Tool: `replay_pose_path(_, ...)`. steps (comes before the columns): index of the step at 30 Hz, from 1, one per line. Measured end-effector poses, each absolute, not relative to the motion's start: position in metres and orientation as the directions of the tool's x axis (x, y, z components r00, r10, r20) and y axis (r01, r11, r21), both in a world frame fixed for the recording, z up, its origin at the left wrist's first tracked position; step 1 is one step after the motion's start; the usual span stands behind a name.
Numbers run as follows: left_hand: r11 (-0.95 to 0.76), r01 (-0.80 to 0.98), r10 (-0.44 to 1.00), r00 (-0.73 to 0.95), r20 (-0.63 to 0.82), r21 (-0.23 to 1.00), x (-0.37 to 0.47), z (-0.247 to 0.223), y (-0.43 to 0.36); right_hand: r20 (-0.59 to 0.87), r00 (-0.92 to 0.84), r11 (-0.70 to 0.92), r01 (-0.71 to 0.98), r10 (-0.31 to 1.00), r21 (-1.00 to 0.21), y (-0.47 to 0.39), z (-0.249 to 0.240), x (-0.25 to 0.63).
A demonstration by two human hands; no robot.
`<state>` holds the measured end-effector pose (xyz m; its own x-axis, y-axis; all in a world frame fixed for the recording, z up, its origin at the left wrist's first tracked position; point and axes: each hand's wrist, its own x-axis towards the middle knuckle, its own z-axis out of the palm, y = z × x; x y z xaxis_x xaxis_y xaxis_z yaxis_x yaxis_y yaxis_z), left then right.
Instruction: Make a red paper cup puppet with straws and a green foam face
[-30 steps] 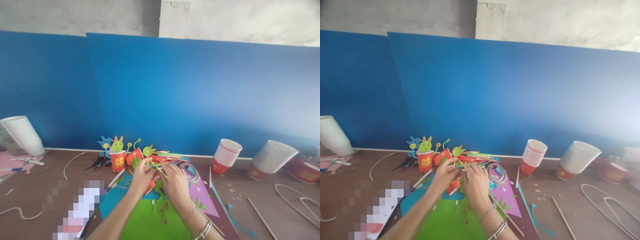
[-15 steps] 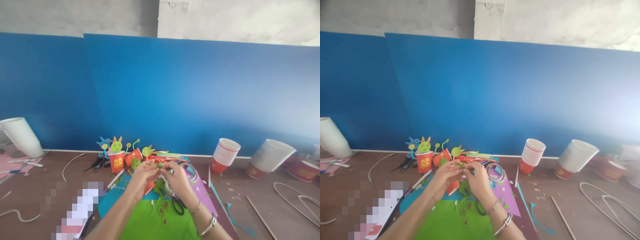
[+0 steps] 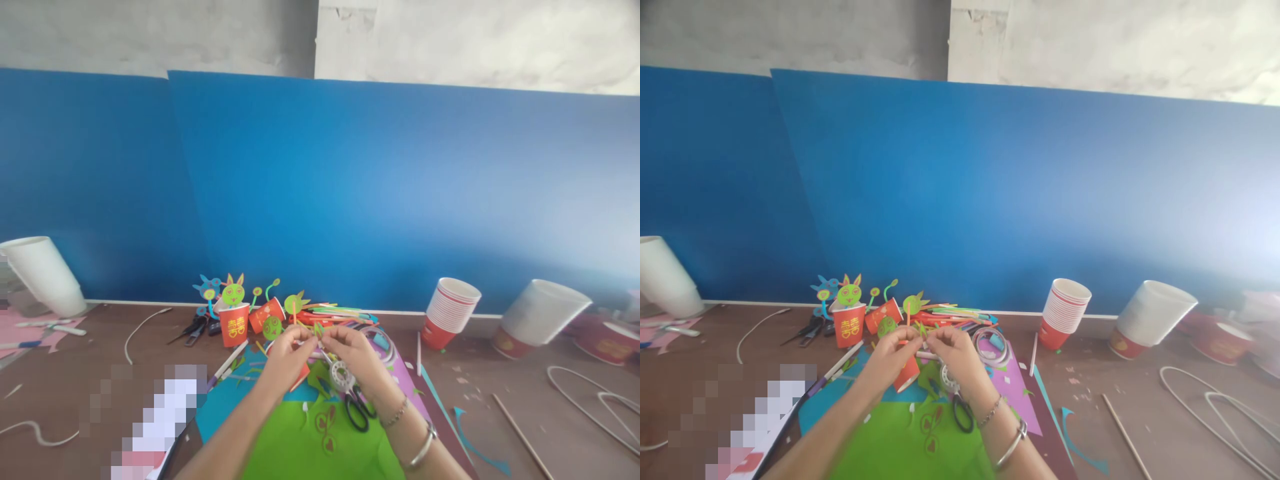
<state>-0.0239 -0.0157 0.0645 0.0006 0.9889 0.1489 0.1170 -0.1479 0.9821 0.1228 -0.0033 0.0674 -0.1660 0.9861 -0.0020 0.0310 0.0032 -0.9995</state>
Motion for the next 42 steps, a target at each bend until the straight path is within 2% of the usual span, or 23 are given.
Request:
replay_pose_path(7, -0.226, 0.178, 0.974, 0.018, 0.227, 0.958, -0.023, 0.06, -0.012, 0.128, -0.176, 0.185, 0.36, 0.976, -0.914, -0.004, 0.066, 0.123)
replay_pose_path(13, -0.275, 0.23, 0.961, 0.033, 0.275, 0.934, -0.024, 0.063, -0.012, 0.168, -0.208, 0.244, 0.426, 0.964, -0.871, -0.006, 0.067, 0.124)
replay_pose_path(18, -0.323, 0.365, 0.922, -0.088, 0.378, 0.873, -0.023, 0.056, -0.012, 0.344, -0.101, 0.337, 0.571, 0.934, -0.748, -0.015, 0.068, 0.118)
replay_pose_path(21, -0.374, 0.409, 0.887, -0.103, 0.449, 0.832, -0.021, 0.051, -0.012, 0.3, -0.126, 0.307, 0.655, 0.945, -0.691, -0.02, 0.069, 0.116)
replay_pose_path(28, -0.402, 0.447, 0.884, -0.038, 0.466, 0.799, -0.021, 0.051, -0.013, 0.241, -0.155, 0.281, 0.67, 0.958, -0.687, -0.019, 0.073, 0.118)
replay_pose_path(34, -0.397, 0.434, 0.893, -0.02, 0.449, 0.809, -0.023, 0.052, -0.013, 0.257, -0.169, 0.301, 0.675, 0.952, -0.673, -0.02, 0.076, 0.118)
replay_pose_path(42, -0.445, 0.506, 0.867, 0.038, 0.497, 0.739, -0.023, 0.052, -0.015, 0.257, -0.175, 0.306, 0.675, 0.95, -0.671, -0.02, 0.075, 0.118)
